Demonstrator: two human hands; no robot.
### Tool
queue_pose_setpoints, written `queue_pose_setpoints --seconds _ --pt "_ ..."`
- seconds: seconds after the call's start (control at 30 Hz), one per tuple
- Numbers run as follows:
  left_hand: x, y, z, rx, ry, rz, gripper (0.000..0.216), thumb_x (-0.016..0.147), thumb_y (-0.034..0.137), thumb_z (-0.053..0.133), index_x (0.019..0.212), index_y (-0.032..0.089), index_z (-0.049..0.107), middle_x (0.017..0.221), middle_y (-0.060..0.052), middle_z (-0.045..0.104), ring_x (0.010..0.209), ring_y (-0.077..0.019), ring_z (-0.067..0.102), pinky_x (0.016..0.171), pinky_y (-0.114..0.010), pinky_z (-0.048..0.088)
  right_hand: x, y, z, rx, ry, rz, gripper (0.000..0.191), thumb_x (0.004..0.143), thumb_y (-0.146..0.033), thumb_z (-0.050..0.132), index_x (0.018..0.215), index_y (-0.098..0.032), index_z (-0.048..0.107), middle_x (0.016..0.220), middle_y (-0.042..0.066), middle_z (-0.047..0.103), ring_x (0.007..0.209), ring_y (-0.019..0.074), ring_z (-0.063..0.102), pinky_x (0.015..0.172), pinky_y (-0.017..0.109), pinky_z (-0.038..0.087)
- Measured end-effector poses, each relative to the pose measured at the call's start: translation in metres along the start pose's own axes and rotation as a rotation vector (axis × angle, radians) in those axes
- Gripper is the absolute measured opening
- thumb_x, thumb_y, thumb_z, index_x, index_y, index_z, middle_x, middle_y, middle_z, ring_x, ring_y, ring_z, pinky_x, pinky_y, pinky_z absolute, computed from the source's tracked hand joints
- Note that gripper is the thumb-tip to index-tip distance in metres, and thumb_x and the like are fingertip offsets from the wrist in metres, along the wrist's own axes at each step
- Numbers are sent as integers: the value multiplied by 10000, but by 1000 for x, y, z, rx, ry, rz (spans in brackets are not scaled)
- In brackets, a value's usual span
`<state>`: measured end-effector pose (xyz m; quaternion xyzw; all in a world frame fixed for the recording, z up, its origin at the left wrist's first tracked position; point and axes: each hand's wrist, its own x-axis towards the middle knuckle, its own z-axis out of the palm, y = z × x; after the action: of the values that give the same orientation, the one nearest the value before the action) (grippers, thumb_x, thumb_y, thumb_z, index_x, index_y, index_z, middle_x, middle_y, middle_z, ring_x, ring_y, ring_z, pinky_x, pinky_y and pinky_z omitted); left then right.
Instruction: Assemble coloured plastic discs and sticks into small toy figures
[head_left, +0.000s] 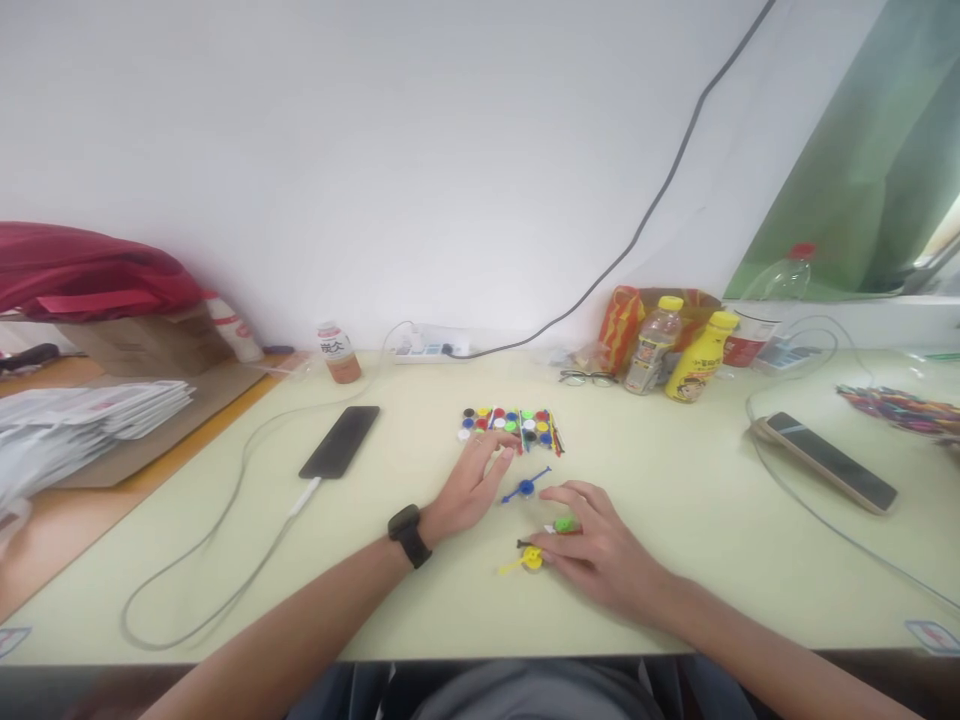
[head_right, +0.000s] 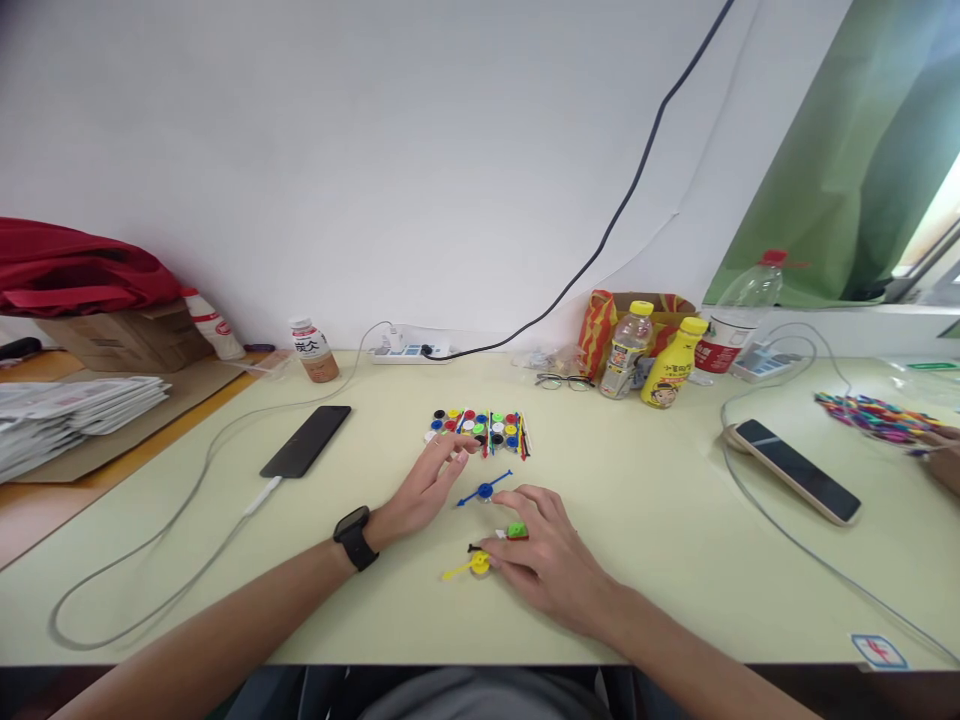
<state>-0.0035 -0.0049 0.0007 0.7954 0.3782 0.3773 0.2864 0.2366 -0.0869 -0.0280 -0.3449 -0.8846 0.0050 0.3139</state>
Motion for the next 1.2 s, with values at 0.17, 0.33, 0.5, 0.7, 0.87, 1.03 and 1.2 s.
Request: queue_pose_setpoints --seconds 0.17,0.33,0.5,0.7,0.87,1.03,1.2 --pt "-1 -2 1 -49 -122 -46 394 1096 470 387 1294 256 652 1333 -79 670 1268 -261 589 1128 -443 440 14 10 5 -19 31 -38 218 978 -206 656 1114 -304 796 1420 98 572 1363 331 434 1088 533 471" --pt "-1 5 -5 -67 -264 14 419 1049 509 506 1361 266 647 1374 -90 665 1265 -285 601 1115 -454 456 32 18 13 -24 48 -26 209 969 -222 661 1147 -277 755 1416 103 590 1349 316 470 1120 549 441" --pt "0 10 -9 -4 -353 114 642 841 578 783 1393 282 645 1273 -105 702 1146 -311 631 1021 -453 506 33 33 -7 73 -67 38 523 906 -459 751 1359 -236 612 1435 145 588 1364 329 480 1137 536 434" --pt "0 1 -9 44 -366 163 501 891 446 754 1362 292 680 1201 -97 723 1115 -283 657 1020 -433 516 20 54 -20 153 -191 148 658 880 -456 769 1448 -222 535 1365 142 636 1282 292 584 1080 459 499" --pt "0 3 -14 17 -379 169 441 926 379 706 1354 278 676 1232 -98 728 1099 -269 680 1002 -417 524 32 50 -8 215 -217 150 389 936 -270 673 1318 -229 616 1175 90 695 1033 232 685 886 355 565" --pt "0 0 -13 18 -355 152 576 797 507 843 1304 275 700 1253 -97 734 1145 -305 673 1028 -445 506 45 47 -8 224 -248 145 360 913 -266 686 1267 -235 630 1156 66 706 997 227 689 867 338 552" --pt "0 -5 -11 -12 -364 123 533 856 493 796 1332 273 697 1265 -94 743 1116 -292 702 997 -420 533 41 51 -20 272 -284 182 475 896 -319 715 1353 -246 611 1214 79 697 1023 238 689 850 330 553"
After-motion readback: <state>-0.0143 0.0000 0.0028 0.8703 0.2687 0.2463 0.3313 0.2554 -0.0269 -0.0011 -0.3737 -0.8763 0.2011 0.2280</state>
